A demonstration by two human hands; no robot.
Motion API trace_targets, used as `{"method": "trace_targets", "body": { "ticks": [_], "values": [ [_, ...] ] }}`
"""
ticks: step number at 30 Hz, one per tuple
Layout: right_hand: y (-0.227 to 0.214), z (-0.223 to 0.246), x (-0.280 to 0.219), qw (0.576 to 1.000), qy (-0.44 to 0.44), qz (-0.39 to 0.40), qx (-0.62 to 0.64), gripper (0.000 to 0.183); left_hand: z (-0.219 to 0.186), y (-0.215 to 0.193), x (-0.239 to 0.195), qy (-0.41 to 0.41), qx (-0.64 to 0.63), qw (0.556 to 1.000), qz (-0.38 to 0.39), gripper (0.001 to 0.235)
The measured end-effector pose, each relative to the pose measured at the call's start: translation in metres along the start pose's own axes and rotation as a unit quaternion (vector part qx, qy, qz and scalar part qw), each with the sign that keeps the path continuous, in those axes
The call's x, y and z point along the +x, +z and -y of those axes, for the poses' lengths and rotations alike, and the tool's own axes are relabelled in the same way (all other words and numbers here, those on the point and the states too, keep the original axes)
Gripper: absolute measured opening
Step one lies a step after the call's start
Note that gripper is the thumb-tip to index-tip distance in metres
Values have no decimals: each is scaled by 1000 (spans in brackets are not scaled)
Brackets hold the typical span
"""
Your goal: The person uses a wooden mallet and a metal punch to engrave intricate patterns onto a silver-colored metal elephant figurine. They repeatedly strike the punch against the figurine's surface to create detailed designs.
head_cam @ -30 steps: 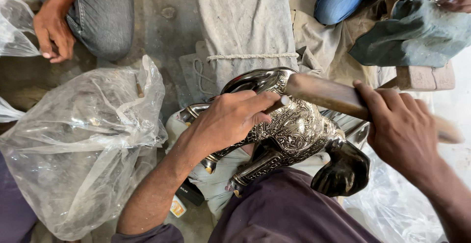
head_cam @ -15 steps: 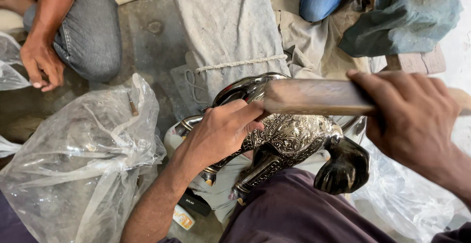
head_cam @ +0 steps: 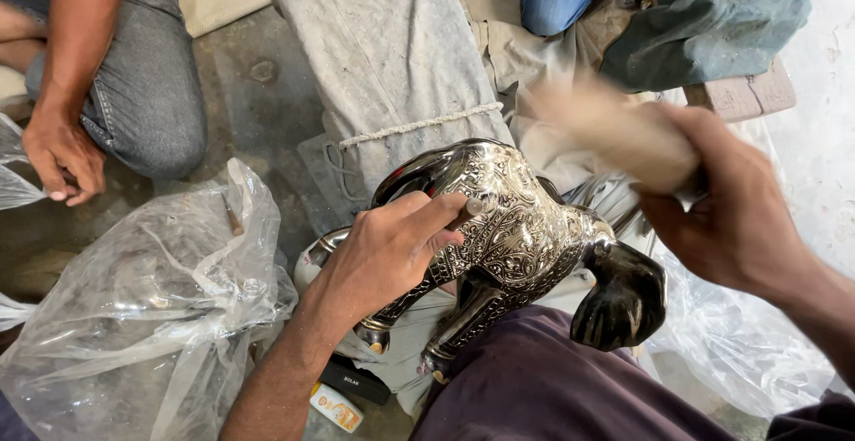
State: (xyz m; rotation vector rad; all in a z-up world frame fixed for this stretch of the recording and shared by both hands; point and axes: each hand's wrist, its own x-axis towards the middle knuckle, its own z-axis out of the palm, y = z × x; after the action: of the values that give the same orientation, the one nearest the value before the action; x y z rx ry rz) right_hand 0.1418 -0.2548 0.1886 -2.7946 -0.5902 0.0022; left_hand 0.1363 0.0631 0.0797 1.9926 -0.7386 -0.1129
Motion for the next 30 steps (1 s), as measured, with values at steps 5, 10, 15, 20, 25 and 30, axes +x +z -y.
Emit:
{"method": "trace_targets", "body": {
  "ticks": [5, 10, 15, 20, 25, 30],
  "values": [
    [8, -3, -2, 973, -76, -46, -214, 44, 0, -3, 4, 31, -28, 999, -17, 59],
    [12, -7, -13, 994, -33, -33, -99, 44, 0, -5, 3, -4, -39, 999, 7, 43],
    [9, -20, -23, 977, 50, 63, -200, 61, 1, -6, 6, -22, -15, 998, -56, 29],
    [26, -29, -23, 984, 0, 43, -171, 55, -1, -12, 9, -11, -104, 994, -41, 31],
    [25, -28, -4, 928, 36, 168, -332, 47, -5, -12, 10, -11, -60, 998, -25, 35],
    [-1, -10, 13, 998, -28, 49, 12, 61, -2, -10, 8, -23, -70, 997, -22, 34]
  ]
}}
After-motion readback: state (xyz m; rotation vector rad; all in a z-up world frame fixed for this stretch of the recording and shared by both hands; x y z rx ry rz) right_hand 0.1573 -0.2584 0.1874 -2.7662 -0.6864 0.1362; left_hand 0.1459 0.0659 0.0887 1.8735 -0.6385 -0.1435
